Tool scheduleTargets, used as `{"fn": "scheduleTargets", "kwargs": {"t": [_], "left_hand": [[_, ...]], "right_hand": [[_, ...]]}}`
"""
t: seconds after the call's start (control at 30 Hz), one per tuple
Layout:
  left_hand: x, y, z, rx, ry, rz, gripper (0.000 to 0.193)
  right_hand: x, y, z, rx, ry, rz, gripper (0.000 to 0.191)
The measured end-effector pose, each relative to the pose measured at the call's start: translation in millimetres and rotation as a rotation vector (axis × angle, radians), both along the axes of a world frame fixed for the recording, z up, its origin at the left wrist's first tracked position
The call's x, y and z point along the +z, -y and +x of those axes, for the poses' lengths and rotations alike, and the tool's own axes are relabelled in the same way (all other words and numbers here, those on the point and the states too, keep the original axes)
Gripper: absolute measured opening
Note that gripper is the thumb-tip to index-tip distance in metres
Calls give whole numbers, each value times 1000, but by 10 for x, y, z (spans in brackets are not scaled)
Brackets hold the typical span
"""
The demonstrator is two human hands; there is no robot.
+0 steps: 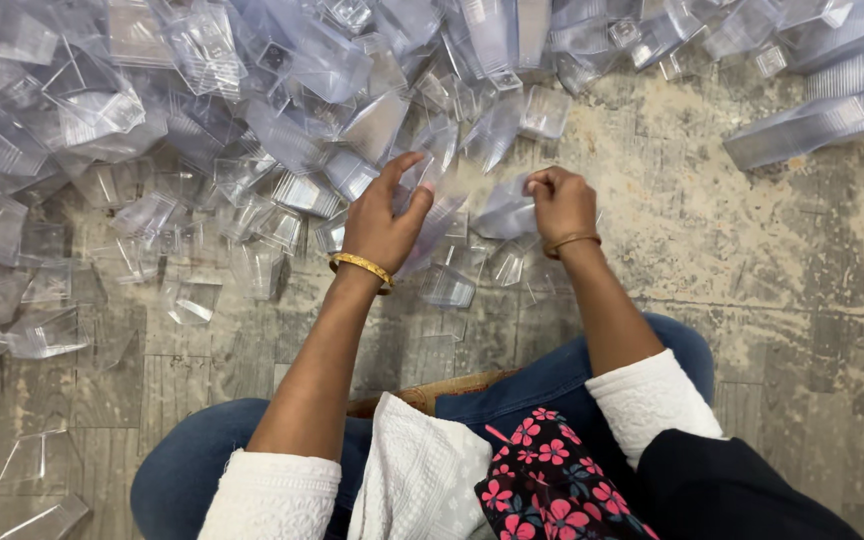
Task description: The person sits cross-legged on a concrete floor covered with loose clear plastic cups. They pick up cups one at a time and nest them together into stacks, occasionally squaring the stack and setting it aside.
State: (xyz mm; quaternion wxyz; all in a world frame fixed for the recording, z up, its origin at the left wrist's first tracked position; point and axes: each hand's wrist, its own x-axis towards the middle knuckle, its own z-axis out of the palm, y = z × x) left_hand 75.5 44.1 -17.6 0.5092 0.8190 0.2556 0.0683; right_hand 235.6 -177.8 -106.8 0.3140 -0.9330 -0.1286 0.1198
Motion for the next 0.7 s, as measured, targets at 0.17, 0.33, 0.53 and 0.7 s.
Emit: {"fn": "scheduleTargets", "kwargs": {"t": [0.17,0.33,0.53,0.7], "left_hand": [[-20,33,-2,-34,-15,-16,51],[-49,9,-19,-150,-84,-92,53],[-138,260,-53,-590,-227,-371,66],[-253,230,-25,-513,-194,-414,62]], "right_hand": [[14,176,162,-85,-306,285,10],[354,325,226,-120,-673,462,13],[355,248,-288,177,-727,278,14],[180,205,-387,168,-186,125,16]]}}
